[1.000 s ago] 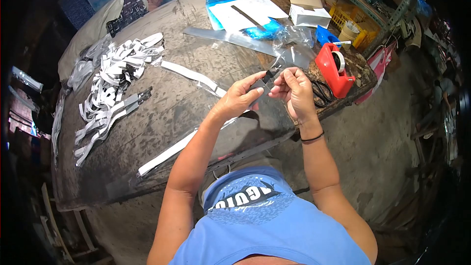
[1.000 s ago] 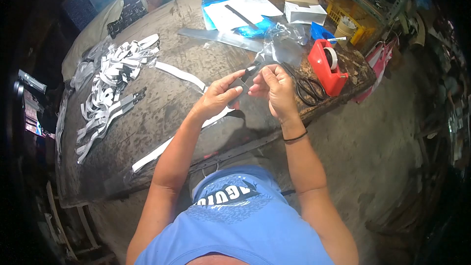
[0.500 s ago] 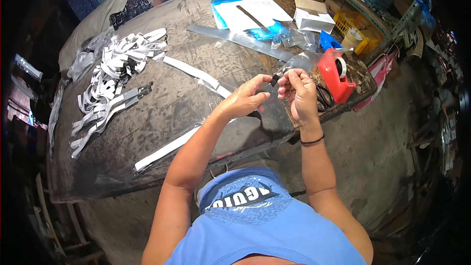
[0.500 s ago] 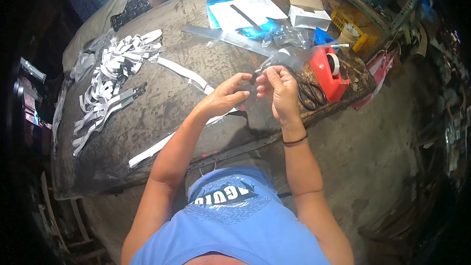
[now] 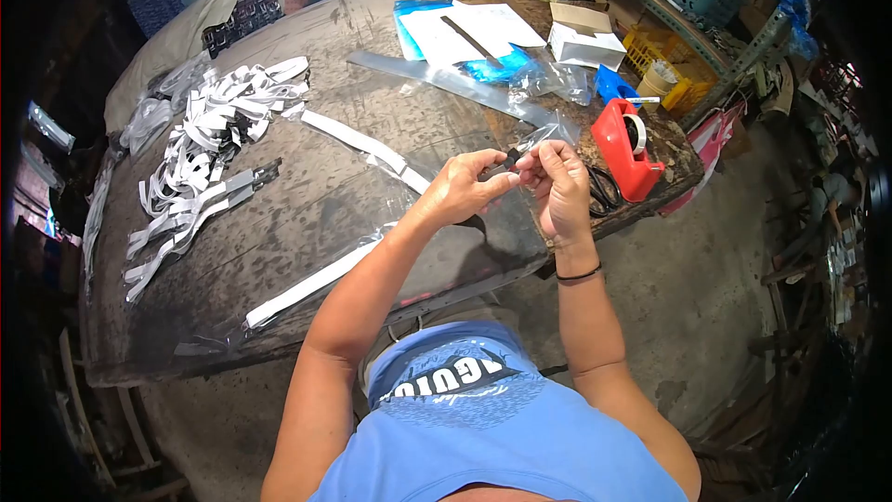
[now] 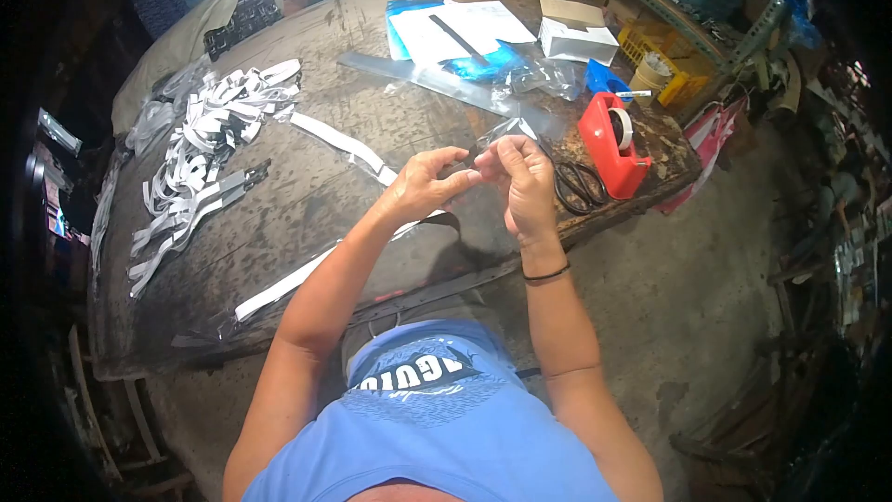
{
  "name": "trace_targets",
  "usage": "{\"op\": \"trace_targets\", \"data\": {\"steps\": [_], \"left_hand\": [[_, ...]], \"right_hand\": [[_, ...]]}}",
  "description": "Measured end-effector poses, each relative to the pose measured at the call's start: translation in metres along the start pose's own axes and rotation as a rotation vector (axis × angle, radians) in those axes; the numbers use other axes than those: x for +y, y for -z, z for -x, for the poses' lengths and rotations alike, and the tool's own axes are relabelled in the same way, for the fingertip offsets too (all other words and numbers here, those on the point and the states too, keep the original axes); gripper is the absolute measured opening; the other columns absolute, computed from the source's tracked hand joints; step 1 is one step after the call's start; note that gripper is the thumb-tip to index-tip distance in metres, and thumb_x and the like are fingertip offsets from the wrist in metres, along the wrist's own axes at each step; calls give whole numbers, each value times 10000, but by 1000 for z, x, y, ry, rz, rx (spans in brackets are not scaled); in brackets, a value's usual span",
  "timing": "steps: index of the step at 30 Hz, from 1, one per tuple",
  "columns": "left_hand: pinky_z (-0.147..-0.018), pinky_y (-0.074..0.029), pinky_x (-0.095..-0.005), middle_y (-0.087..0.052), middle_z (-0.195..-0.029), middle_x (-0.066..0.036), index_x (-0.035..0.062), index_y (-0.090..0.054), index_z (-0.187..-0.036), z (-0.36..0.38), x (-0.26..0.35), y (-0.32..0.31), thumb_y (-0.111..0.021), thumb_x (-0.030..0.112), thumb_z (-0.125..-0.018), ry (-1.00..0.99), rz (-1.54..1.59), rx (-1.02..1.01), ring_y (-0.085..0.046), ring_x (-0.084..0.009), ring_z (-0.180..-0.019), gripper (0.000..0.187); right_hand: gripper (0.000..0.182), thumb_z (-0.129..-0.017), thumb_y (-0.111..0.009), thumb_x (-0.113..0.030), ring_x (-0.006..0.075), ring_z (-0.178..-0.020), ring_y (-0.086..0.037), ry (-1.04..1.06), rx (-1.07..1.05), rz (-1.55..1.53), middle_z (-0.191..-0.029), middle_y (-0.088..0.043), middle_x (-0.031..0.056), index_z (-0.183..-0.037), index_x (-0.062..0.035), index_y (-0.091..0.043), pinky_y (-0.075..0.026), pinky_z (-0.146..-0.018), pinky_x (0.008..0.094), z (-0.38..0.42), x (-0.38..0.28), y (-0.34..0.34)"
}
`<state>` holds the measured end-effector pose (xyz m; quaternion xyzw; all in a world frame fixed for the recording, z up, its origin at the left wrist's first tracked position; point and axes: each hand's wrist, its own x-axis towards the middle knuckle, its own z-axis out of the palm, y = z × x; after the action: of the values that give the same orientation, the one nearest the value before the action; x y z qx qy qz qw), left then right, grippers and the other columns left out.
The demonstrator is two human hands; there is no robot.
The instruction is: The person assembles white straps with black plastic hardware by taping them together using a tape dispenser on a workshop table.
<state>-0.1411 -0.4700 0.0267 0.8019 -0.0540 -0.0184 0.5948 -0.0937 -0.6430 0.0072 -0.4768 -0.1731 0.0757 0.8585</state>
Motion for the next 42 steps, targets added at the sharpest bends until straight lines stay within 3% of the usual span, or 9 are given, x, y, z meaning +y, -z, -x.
{"op": "trace_targets", "data": {"steps": [3, 5, 15, 18, 26, 32, 38, 42], "left_hand": [[-619, -551, -279, -681, -950, -121, -74, -557, -1274, 3, 7, 0, -718, 327, -898, 28, 12, -6, -655, -135, -775, 572], [-589, -530, -286, -668, -874, -110, -59, -559, -1270, 4, 11, 2, -702, 321, -911, 20, -139, -15, -646, -128, -719, 542], [-564, -493, -273, -657, -824, -58, -8, -612, -1102, 3, 3, -3, -631, 267, -953, -68, 22, 43, -597, -108, -607, 314], [-560, -491, -263, -655, -815, -49, 1, -618, -1063, 3, 5, 0, -626, 275, -957, -50, 29, 12, -601, -101, -618, 294], [-624, -531, -283, -677, -894, -121, -90, -549, -1290, 5, 8, 1, -629, 294, -956, -48, -6, 11, -633, -125, -709, 515], [-674, -511, -310, -650, -886, -104, -66, -571, -1238, 1, -1, 2, -609, 306, -968, -139, -150, -10, -608, -135, -747, 461], [-711, -498, -328, -634, -901, -124, -57, -577, -1198, 3, 3, 2, -593, 313, -973, -40, -90, -13, -603, -166, -790, 433], [-737, -484, -343, -631, -905, -136, -45, -588, -1140, 2, 1, 2, -593, 330, -968, -84, -131, 46, -592, -187, -828, 412]], "right_hand": [[150, -995, -584, -199, 130, -759, -640, 13, -15, -22, -850, -686, 83, -969, -52, -601, -525, -722, 270, 1, 2, 2], [136, -1002, -572, -183, 140, -770, -648, 25, -46, -38, -864, -685, 95, -966, -52, -587, -532, -735, 272, 2, 2, 2], [147, -975, -611, -184, 120, -739, -630, 89, 12, -24, -909, -685, 92, -976, -37, -614, -551, -692, 281, 5, -4, 0], [146, -974, -610, -181, 131, -732, -638, 62, 23, -5, -912, -681, 91, -979, -36, -606, -561, -684, 292, 3, -4, 7], [143, -981, -590, -168, 204, -762, -695, 21, 8, -63, -890, -669, 93, -998, -27, -577, -582, -721, 336, 3, -6, 0], [157, -981, -589, -174, 186, -751, -680, 28, -6, 46, -888, -674, 101, -987, -17, -580, -583, -723, 336, 3, -5, 4], [140, -967, -599, -151, 181, -748, -674, 42, -4, 35, -881, -675, 107, -988, -14, -581, -590, -709, 335, 3, -9, 4], [133, -952, -610, -138, 183, -740, -678, 2, -19, 71, -884, -679, 110, -985, -13, -580, -592, -702, 338, 0, -10, 12]]}}
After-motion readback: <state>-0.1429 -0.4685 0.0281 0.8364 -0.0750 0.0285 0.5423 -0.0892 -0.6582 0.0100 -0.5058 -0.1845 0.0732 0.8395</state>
